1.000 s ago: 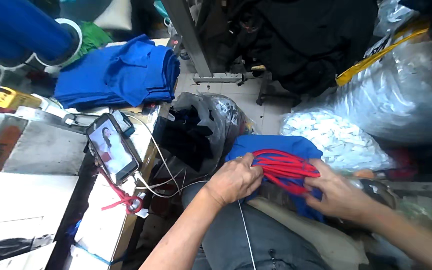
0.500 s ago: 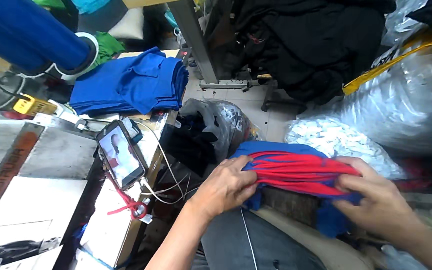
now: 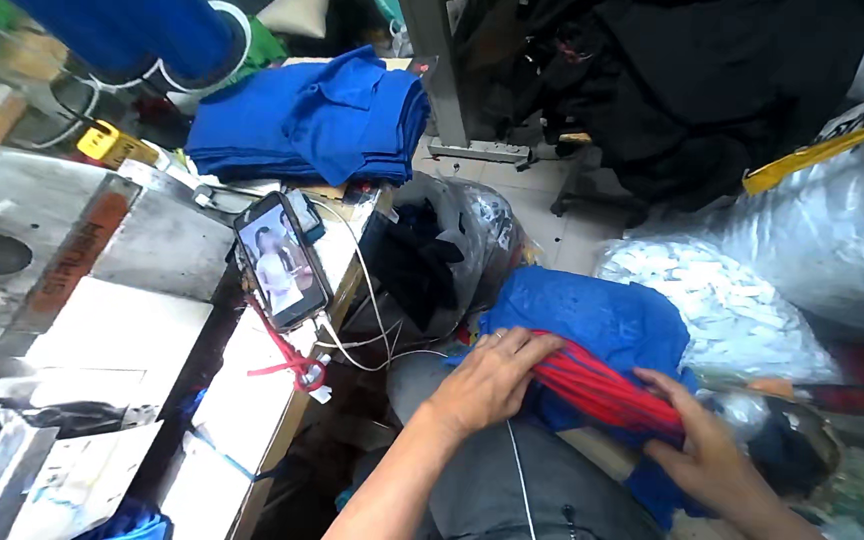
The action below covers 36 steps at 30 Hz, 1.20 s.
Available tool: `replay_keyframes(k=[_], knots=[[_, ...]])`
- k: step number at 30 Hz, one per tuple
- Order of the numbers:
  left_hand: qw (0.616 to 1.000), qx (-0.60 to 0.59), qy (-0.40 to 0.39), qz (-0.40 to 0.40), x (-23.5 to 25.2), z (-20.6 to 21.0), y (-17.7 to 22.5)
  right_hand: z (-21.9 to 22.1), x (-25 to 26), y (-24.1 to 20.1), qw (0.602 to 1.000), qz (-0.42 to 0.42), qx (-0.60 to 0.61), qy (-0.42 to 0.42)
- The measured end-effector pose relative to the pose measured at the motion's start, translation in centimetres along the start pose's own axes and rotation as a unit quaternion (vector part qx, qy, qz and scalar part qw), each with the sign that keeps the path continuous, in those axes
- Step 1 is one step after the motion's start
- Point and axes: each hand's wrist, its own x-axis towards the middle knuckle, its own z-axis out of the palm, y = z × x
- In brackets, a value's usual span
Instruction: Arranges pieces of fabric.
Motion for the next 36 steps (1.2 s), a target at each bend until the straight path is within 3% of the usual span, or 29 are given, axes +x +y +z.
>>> replay_keyframes(k=[5, 8, 12, 17, 20, 25, 26, 28, 30, 32, 34, 36], knots=[[0.998, -0.004, 0.003, 0.065, 0.4, -0.2, 0.3, -5.5, 3.9, -2.5, 0.969, 0.130, 0.206, 0.033], [0.994, -0.041, 0.054, 0.082, 2.1, -2.6, 0.2, -8.7, 6.2, -3.5, 0.983, 0.025, 0.180, 0.012], [0.996, 0.072, 0.014, 0.047, 3.9, -4.0, -0.2, -10.1, 8.6, -3.2, 0.984, -0.163, 0.024, -0.060], [0.986, 0.141, 0.094, -0.003, 3.7, 0.5, -0.7, -8.7, 7.5, -1.7, 0.977, -0.192, -0.048, -0.079], [0.980, 0.125, 0.153, 0.031, 3.7, 2.9, -1.4, -5.5, 5.6, -0.6, 0.979, -0.176, -0.102, 0.016], [0.983, 0.041, 0.143, 0.104, 3.0, 3.0, -0.8, -0.3, 2.6, 3.9, 0.957, -0.167, -0.212, 0.102], [0.981, 0.027, 0.177, 0.076, 2.5, 3.4, -0.7, 0.1, 2.1, 4.6, 0.952, -0.176, -0.216, 0.125], [0.968, -0.008, 0.243, -0.055, 1.5, 4.7, -0.7, 0.2, 1.3, 5.1, 0.950, -0.177, -0.199, 0.164], [0.946, -0.065, 0.242, -0.204, 1.0, 6.0, -0.9, -0.1, 1.1, 4.9, 0.952, -0.141, -0.178, 0.205], [0.930, -0.133, 0.175, -0.295, 1.4, 6.3, -1.0, 0.2, 1.0, 4.5, 0.963, -0.038, -0.152, 0.220], [0.926, -0.176, 0.094, -0.321, 2.8, 5.0, -1.1, -0.1, 1.8, 4.2, 0.974, 0.123, -0.109, 0.154], [0.938, -0.186, 0.062, -0.286, 4.9, 3.0, -1.8, -1.9, 3.8, 4.0, 0.972, 0.199, -0.099, 0.077]])
